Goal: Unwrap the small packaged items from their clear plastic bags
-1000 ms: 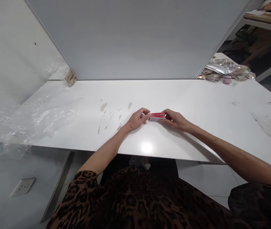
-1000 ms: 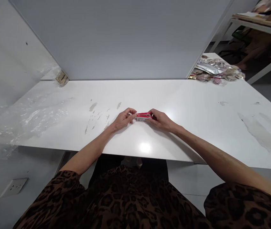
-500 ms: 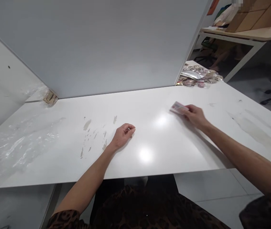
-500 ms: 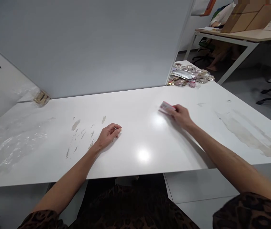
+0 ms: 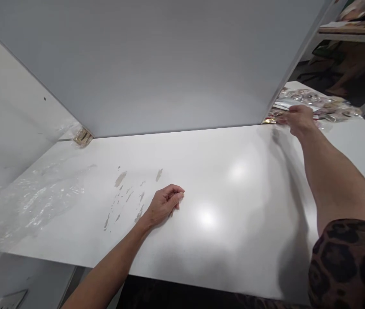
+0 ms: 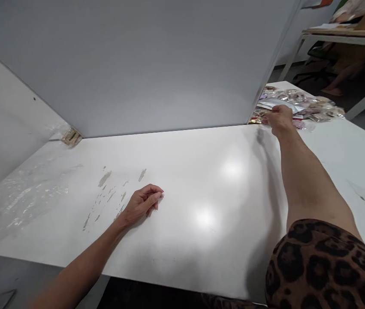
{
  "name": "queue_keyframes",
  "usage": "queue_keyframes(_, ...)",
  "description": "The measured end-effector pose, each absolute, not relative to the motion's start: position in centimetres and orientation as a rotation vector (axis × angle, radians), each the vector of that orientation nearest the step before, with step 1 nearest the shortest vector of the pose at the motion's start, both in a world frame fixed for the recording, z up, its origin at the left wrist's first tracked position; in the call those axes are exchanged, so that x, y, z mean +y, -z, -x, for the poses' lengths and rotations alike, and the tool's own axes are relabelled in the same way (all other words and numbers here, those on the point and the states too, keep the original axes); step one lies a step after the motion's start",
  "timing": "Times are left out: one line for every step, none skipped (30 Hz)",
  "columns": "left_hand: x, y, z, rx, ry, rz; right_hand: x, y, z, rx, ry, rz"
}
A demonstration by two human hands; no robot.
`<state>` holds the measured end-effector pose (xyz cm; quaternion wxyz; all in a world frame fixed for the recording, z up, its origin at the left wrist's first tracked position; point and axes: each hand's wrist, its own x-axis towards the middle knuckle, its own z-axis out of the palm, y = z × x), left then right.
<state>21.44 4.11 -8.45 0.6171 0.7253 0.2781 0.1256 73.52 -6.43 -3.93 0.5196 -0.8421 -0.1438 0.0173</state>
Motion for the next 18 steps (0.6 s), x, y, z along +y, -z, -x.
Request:
queue_keyframes(4.1,8.4,-21.5,0.629,-0.294,-1.678,-6.8,4.2,-72.9,-0.268,-0.040,2.004)
queue_keyframes(4.0,8.2,-21.6,0.618,-0.301,-1.688,-7.4,4.5,-72.3,-0.205,-0.034,1.981)
queue_keyframes(3.9,8.0,-21.8,0.608,-0.313,-1.696,-8.2,4.9,-71.6,-0.173,-0.014,1.951)
queue_keyframes(3.8,7.9,-22.0,0.593,-0.327,-1.707,-9.2,5.4,-70.8,-0.163,-0.006,1.919)
queue_keyframes(3.7,7.8,-22.1,0.576,-0.342,-1.716,-10.2,6.0,-70.0,-0.156,-0.014,1.885)
queue_keyframes(3.6,7.8,-22.3,0.555,-0.358,-1.722,-11.2,6.6,-69.1,-0.148,-0.037,1.855)
queue_keyframes(3.5,7.8,-22.4,0.528,-0.373,-1.727,-12.2,7.1,-68.1,-0.143,-0.073,1.834)
queue_keyframes(3.5,8.0,-22.6,0.499,-0.386,-1.725,-13.1,7.6,-66.9,-0.145,-0.105,1.823)
queue_keyframes(3.4,8.3,-22.7,0.469,-0.401,-1.724,-14.0,8.0,-65.4,-0.158,-0.135,1.827)
queue_keyframes(3.4,8.7,-22.8,0.436,-0.395,-1.732,-14.7,8.3,-63.8,-0.189,-0.153,1.845)
queue_keyframes(3.4,9.0,-22.8,0.407,-0.414,-1.739,-15.5,8.5,-62.0,-0.218,-0.189,1.871)
queue_keyframes(3.4,9.3,-22.9,0.392,-0.467,-1.751,-16.2,8.6,-60.0,-0.280,-0.234,1.876)
queue_keyframes(3.4,9.5,-23.0,0.391,-0.547,-1.784,-17.0,8.6,-58.0,-0.352,-0.311,1.885)
queue_keyframes(3.4,9.6,-23.0,0.400,-0.632,-1.833,-17.8,8.6,-56.0,-0.418,-0.372,1.910)
queue_keyframes(3.3,9.5,-22.9,0.414,-0.712,-1.887,-18.7,8.6,-54.0,-0.491,-0.440,1.960)
queue_keyframes(3.3,9.4,-22.8,0.436,-0.785,-1.943,-19.6,8.5,-52.3,-0.555,-0.471,2.034)
queue_keyframes(3.2,9.1,-22.5,0.464,-0.846,-1.993,-20.4,8.5,-50.8,-0.637,-0.481,2.107)
queue_keyframes(3.1,8.8,-22.1,0.501,-0.902,-2.033,-21.3,8.4,-49.6,-0.724,-0.491,2.164)
